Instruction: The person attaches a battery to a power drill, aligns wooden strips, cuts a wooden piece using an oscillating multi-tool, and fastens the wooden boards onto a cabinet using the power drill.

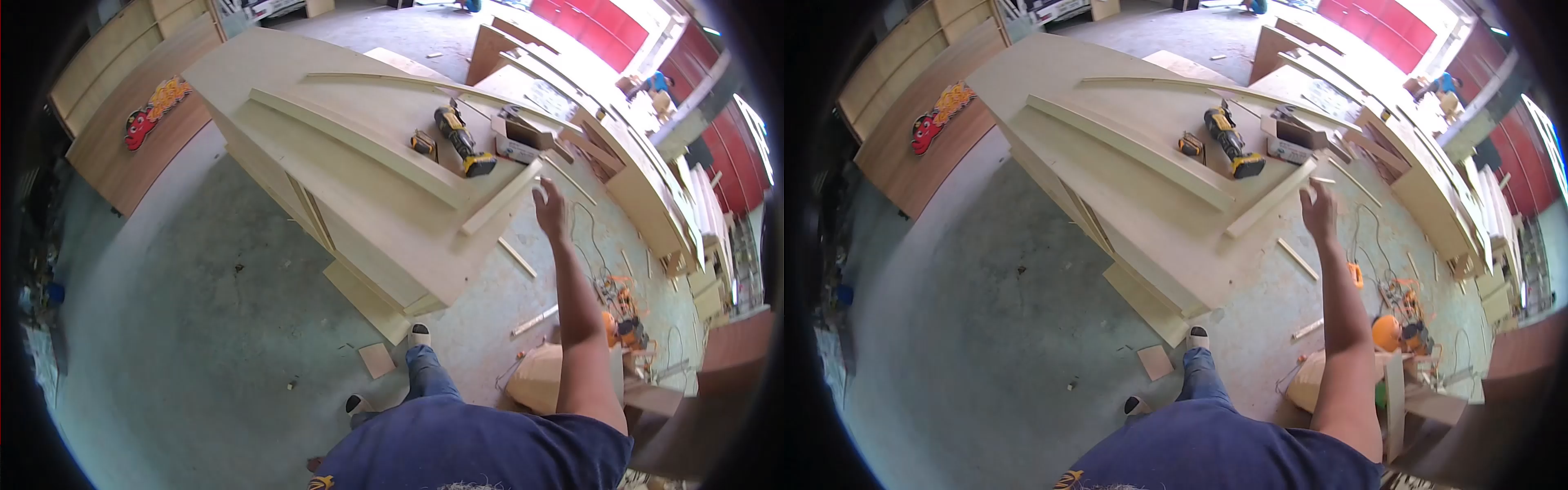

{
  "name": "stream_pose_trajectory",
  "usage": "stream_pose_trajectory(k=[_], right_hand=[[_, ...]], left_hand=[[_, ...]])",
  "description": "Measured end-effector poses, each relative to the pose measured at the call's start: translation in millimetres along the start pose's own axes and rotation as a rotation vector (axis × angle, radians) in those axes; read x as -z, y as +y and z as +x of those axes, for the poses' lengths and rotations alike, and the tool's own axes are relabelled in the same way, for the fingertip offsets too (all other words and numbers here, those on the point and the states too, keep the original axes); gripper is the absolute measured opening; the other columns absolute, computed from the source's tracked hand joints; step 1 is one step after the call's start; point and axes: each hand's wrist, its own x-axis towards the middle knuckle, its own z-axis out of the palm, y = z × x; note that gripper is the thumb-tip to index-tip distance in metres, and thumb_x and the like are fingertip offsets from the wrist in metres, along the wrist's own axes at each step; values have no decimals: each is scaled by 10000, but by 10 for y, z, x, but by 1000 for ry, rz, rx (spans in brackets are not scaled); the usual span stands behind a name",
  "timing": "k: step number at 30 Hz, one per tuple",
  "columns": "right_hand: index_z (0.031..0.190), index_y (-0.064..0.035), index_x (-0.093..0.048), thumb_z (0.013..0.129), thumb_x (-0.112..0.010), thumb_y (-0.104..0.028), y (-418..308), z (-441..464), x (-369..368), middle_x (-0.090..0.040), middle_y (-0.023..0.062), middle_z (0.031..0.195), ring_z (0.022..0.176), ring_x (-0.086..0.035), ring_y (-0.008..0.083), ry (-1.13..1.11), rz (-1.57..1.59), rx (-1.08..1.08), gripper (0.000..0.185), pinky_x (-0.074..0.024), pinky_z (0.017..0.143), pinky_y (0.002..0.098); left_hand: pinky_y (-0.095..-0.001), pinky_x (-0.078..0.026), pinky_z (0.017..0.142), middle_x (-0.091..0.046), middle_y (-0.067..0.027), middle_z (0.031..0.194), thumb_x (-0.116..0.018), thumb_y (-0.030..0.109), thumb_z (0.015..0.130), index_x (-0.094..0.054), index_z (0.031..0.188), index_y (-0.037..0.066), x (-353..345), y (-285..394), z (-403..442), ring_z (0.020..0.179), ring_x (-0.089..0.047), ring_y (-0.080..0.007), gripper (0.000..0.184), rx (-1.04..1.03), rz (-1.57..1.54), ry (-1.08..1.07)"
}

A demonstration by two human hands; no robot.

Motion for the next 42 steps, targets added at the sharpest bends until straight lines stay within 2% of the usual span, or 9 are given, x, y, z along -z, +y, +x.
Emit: stream_pose_trajectory(k=[4, 9, 12, 16, 18, 21, 28, 32, 42], right_hand=[[1192, -20, -752, 961, -721, -210, 235, 1443, -610, -751, 236, 1158, 1118, -709, 423, 7, -56, 75, 301, -555, 962, 476], [1126, -39, -765, 1026, -595, -360, 1326, 2322, -1606, -736, 293, 1111, 1085, -705, 462, -443, -329, 72, 377, -552, 986, 529], [1120, 62, -736, 835, -779, -234, 1239, 2463, -1594, -723, 317, 1184, 1173, -694, 444, -610, -336, -102, 412, -563, 1021, 488], [1015, 50, -757, 859, -633, -122, 1718, 2489, -1885, -709, 330, 1141, 1129, -691, 460, -533, -279, 60, 263, -540, 1015, 517], [936, 39, -758, 890, -598, -146, 1748, 2395, -1840, -720, 327, 1069, 1045, -699, 489, -475, -259, 38, 249, -557, 928, 562], [844, 5, -778, 791, -643, -156, 2096, 2445, -1845, -750, 248, 931, 915, -707, 476, -488, -258, 419, 217, -566, 845, 502], [1038, 30, -735, 885, -792, -201, 1155, 2419, -888, -755, 159, 925, 866, -738, 258, -438, -68, -228, 282, -584, 857, 431], [1408, 100, -492, 1017, -693, -5, 178, 1802, -357, -709, 260, 1188, 1067, -736, 291, -327, 886, -380, 452, -624, 998, 400], [1284, -13, -618, 1042, -660, -16, -2816, -1271, -103, -739, 154, 1162, 1141, -732, 295, -991, 1448, -909, 246, -613, 1020, 426]], left_hand=[[-420, -504, 526, -646, -76, 699, -735, 404, 926, -681, 847, 83, -14, 505, -166, 575, -648, -211, 335, -467, 377, 416], [-387, -502, 520, -571, -73, 566, -713, 274, 934, -596, 710, 9, 511, 2442, -762, 520, -628, -198, 367, 334, -739, 270], [-387, -508, 536, -589, -66, 580, -706, 282, 944, -594, 720, 31, 267, 2524, -867, 535, -637, -204, 355, 214, -614, 256], [-440, -549, 646, -681, -97, 660, -715, 379, 941, -674, 758, 89, -388, 2101, -714, 653, -708, -292, 345, -40, -36, 316], [-488, -562, 747, -734, -159, 757, -721, 476, 911, -732, 799, 86, -165, 2649, -938, 800, -734, -382, 406, 403, -148, 159], [-507, -570, 813, -754, -206, 841, -742, 532, 863, -771, 894, 61, -403, 2399, -929, 913, -734, -429, 473, 288, -88, 79], [-436, -589, 810, -790, -188, 927, -847, 371, 819, -785, 971, 34, -11, 2850, -1170, 938, -776, -349, 375, 361, -359, 202], [-368, -590, 768, -794, -99, 963, -861, 272, 849, -755, 1092, 25, 344, 3184, -1123, 893, -771, -206, 362, 6, -706, 374], [-344, -599, 760, -780, -47, 964, -880, 233, 852, -742, 1075, 72, 1279, 3755, -901, 830, -758, -185, 308, -848, -691, 224]])
